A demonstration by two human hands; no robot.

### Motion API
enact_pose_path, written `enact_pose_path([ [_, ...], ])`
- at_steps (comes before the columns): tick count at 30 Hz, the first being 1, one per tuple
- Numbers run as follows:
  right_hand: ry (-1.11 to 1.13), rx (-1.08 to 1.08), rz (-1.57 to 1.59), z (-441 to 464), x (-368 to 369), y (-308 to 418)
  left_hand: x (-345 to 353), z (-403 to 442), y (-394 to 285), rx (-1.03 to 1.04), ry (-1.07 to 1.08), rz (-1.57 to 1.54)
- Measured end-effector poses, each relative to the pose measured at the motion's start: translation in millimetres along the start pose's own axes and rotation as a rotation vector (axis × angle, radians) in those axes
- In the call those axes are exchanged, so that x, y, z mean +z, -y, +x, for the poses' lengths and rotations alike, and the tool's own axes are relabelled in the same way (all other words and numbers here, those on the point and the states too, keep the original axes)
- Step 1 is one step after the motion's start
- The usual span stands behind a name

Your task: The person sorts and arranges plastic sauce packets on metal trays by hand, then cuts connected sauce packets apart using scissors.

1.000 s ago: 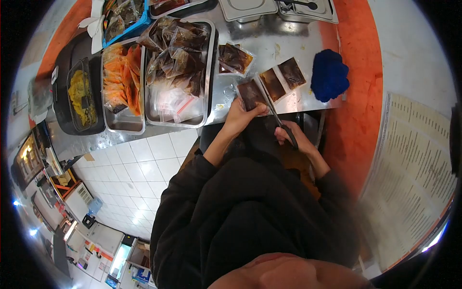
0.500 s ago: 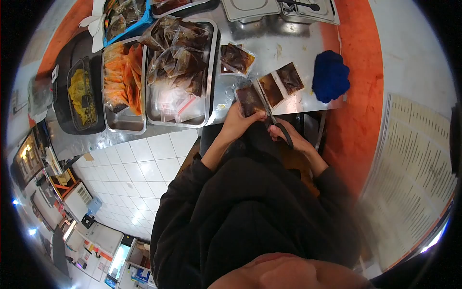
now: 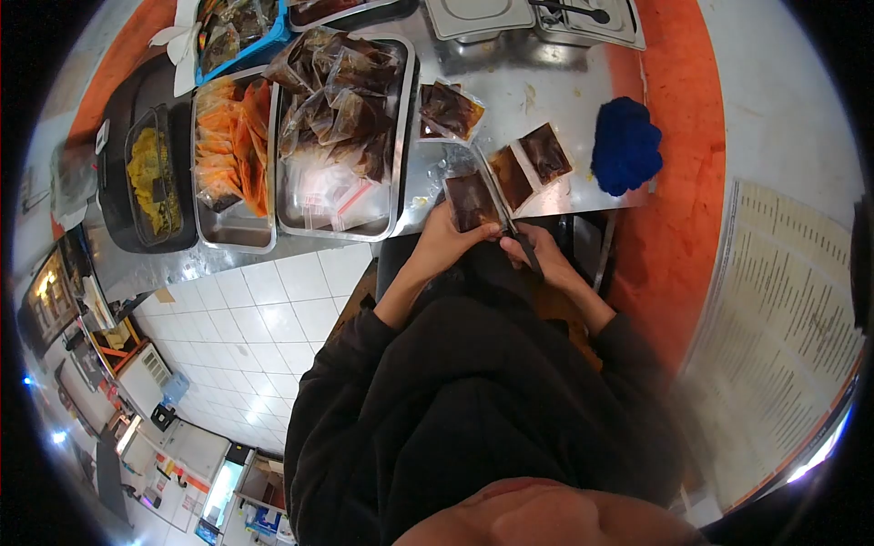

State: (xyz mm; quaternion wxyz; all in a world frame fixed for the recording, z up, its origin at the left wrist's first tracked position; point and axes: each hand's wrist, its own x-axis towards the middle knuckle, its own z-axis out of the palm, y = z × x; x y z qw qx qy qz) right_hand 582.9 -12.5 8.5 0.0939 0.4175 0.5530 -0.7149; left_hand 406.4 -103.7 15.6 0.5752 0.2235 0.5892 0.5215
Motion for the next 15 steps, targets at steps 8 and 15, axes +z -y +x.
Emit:
enact_pose_path([
  [8, 0.010, -0.040, 0.024, 3.3, 5.6, 8.7, -3.9, -8.7, -5.6, 0.012, 0.036, 0.054],
  [15, 0.084, 0.115, -0.049, 6.2, 3.3, 10.8, -14.0, -10.0, -8.7, -0.013, 0.089, 0.071],
])
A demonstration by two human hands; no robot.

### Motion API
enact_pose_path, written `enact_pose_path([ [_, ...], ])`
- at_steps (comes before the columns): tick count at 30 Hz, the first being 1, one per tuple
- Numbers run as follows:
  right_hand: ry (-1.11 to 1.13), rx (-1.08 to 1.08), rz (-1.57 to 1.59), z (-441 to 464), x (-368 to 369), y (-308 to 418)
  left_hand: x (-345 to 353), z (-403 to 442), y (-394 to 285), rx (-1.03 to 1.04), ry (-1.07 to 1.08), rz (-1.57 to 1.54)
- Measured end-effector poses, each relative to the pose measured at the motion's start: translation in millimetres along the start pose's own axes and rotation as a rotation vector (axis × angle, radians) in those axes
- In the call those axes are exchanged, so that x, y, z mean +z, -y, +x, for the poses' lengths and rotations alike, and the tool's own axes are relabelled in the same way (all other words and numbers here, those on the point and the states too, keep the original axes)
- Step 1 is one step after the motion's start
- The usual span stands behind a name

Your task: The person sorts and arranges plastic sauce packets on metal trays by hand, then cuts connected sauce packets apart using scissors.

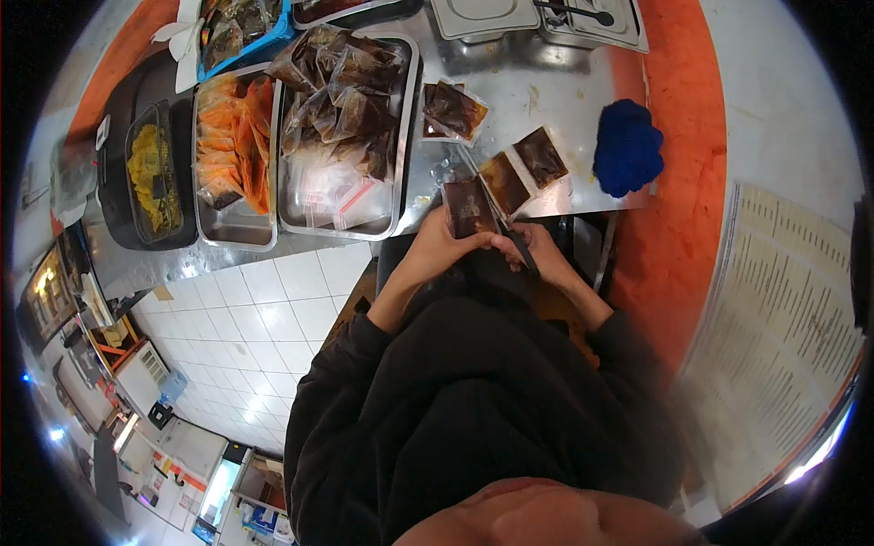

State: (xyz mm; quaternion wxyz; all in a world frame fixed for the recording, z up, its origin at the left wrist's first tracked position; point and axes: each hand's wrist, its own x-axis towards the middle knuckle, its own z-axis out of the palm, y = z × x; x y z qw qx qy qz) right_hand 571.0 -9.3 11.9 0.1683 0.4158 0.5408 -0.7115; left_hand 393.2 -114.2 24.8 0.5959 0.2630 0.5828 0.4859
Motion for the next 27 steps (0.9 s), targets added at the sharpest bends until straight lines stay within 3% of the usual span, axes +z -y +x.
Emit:
enact_pose_path([
  [4, 0.077, -0.137, 0.106, 2.9, 1.8, -1.8, -1.3, -3.5, -0.8, -0.035, 0.053, -0.039],
  [9, 0.277, -0.213, 0.407, 0.9, -0.8, 15.9, -3.3, -4.3, 11.3, -0.067, 0.130, -0.340],
  [18, 0.215, -0.109, 0.442, -4.3, 3.2, 12.3, -16.0, -3.3, 12.5, -0.103, 0.131, -0.251],
  [25, 0.217, -0.084, 0.170, -16.3, 2.3, 34.3, -15.4, -5.4, 8.8, -0.051, 0.088, -0.226],
  [27, 0.129, -0.118, 0.096, -11.0, 5.0, 27.6, -5.9, -3.1, 5.0, -0.199, -0.089, -0.339],
])
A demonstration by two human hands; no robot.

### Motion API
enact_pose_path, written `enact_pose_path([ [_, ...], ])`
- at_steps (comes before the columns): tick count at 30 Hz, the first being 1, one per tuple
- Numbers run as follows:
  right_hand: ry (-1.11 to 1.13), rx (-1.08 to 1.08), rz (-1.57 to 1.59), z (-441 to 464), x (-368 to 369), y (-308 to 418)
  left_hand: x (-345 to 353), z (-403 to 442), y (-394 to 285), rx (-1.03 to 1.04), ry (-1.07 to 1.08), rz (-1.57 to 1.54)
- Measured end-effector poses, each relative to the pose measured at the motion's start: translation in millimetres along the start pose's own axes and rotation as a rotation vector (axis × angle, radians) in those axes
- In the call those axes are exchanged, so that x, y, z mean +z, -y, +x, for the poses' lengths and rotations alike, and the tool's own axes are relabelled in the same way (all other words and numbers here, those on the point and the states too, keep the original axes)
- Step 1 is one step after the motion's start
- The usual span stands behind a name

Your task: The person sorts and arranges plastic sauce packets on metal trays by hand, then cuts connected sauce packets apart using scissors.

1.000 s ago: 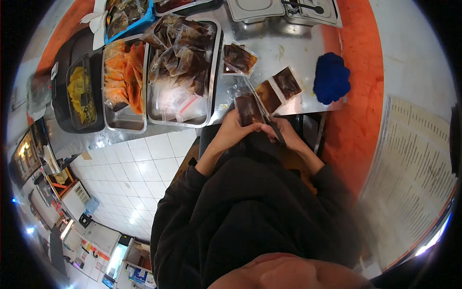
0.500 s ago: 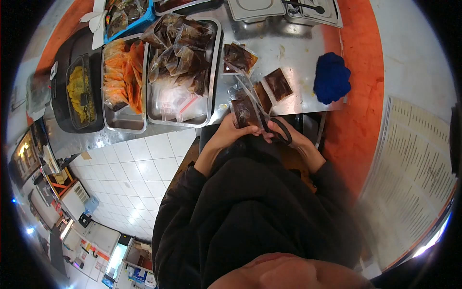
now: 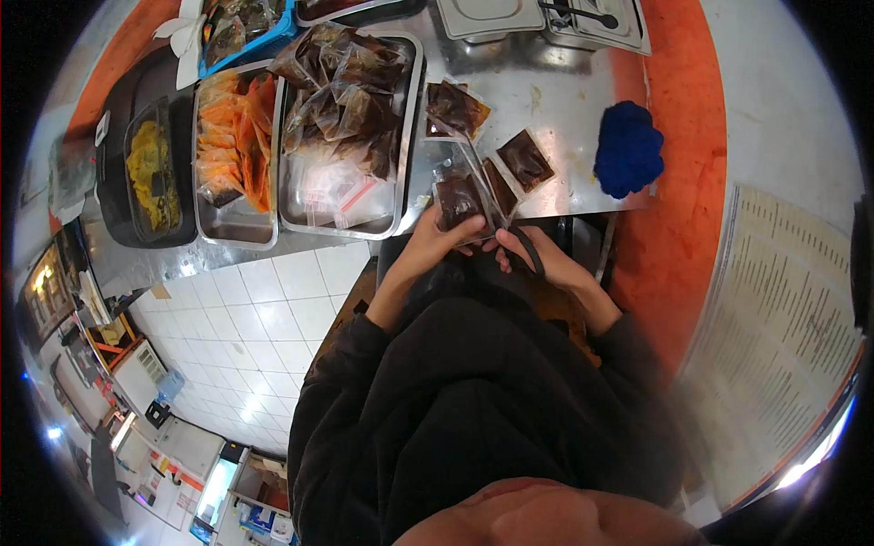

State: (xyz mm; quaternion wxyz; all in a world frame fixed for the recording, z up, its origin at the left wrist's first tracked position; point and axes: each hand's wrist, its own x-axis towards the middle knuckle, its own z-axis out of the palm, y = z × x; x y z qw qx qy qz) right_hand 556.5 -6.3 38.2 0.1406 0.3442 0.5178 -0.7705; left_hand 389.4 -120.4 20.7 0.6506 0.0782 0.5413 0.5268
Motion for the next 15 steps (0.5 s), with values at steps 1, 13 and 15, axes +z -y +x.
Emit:
enact_pose_path([
  [1, 0.004, -0.001, -0.003, 1.1, 0.6, 1.1, 3.3, 3.5, 2.7, 0.003, -0.004, -0.001],
  [13, -0.050, 0.006, -0.092, 11.5, 7.2, 0.5, 8.5, 1.8, 5.6, 0.329, -0.232, 0.326],
  [15, -0.024, -0.017, -0.052, 11.9, 7.1, -1.1, 7.6, -0.1, 1.8, 0.263, -0.218, 0.278],
])
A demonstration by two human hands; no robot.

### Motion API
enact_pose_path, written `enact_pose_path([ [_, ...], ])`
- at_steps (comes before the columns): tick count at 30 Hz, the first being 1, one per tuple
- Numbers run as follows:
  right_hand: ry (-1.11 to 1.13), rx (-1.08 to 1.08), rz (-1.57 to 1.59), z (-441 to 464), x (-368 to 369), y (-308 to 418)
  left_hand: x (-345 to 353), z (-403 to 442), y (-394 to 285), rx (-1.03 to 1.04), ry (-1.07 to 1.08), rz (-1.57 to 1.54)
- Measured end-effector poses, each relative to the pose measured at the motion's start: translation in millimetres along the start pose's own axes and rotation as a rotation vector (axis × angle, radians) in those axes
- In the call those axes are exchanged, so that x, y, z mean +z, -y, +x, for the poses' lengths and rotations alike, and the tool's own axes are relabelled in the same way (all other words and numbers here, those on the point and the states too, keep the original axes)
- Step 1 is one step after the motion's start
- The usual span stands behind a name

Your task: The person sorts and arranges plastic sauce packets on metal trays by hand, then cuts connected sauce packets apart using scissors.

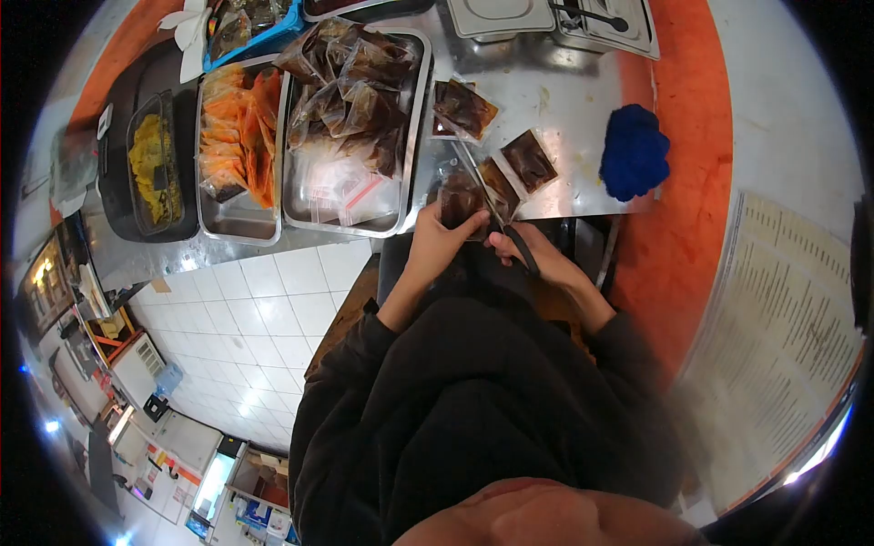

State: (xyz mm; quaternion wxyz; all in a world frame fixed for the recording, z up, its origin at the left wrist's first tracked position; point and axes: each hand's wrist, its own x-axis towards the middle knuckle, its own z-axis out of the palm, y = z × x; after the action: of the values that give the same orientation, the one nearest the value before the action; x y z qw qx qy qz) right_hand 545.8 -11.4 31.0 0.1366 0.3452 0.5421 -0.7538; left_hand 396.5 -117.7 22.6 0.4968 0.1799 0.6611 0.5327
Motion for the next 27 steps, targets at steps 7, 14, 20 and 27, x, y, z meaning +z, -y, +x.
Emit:
enact_pose_path([
  [7, 0.143, -0.021, 0.282, -9.3, -6.5, -4.7, -6.2, 3.8, 8.6, -0.178, 0.104, -0.275],
  [14, 0.178, 0.009, 0.308, -12.7, 0.0, 0.1, -4.3, 4.2, 11.1, -0.183, 0.079, -0.318],
  [20, 0.138, -0.089, 0.405, 0.6, 15.3, -10.2, -12.7, 5.6, 17.4, -0.204, 0.130, -0.358],
  [27, -0.027, 0.001, 0.333, 3.3, 9.3, -13.4, -14.5, 0.3, 15.5, -0.201, 0.256, -0.284],
])
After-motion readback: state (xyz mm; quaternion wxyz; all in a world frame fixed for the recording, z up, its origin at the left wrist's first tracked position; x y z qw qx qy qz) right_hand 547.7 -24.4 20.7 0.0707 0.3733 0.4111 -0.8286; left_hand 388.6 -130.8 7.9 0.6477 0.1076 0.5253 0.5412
